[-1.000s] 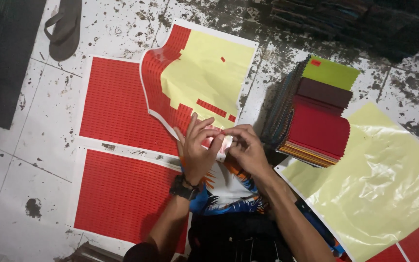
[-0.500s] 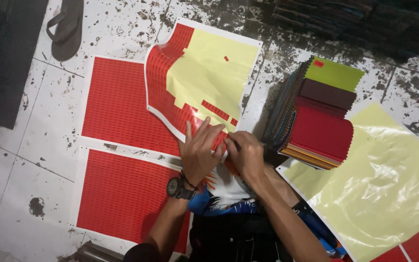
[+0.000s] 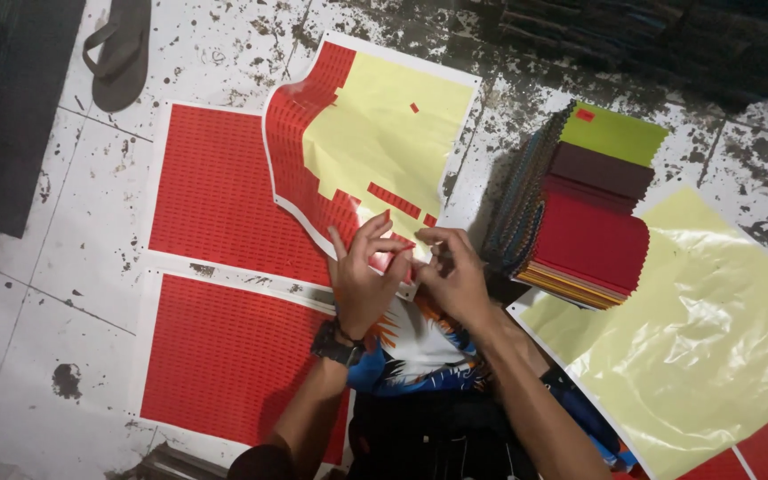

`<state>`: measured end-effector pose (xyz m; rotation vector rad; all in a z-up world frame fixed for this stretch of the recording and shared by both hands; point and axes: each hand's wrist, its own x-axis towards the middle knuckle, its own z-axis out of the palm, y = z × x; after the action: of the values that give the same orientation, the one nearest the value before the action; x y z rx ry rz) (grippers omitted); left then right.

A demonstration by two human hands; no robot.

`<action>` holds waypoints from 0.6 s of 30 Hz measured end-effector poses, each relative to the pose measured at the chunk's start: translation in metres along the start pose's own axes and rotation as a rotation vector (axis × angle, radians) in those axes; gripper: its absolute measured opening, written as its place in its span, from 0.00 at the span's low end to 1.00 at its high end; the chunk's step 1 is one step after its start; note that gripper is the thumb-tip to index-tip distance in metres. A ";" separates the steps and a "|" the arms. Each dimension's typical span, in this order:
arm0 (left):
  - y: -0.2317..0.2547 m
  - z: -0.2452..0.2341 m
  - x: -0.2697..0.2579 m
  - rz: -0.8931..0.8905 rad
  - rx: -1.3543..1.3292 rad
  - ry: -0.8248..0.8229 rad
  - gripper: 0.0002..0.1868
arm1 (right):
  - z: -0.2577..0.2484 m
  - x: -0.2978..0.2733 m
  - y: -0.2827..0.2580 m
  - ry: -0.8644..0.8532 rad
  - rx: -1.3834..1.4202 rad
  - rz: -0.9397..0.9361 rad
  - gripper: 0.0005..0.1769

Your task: Peeling small red stickers from a sheet and applying them to the edges of various colored fabric swatches in a sample book.

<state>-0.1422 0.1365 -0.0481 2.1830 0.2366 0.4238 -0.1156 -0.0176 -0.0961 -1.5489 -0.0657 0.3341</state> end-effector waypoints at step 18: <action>-0.024 0.003 0.000 0.370 0.313 -0.088 0.41 | 0.008 0.011 0.018 0.127 -0.769 -0.411 0.11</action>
<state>-0.1415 0.1483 -0.0691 2.5550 -0.1649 0.5208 -0.1104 -0.0075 -0.1156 -2.2535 -0.4484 -0.1451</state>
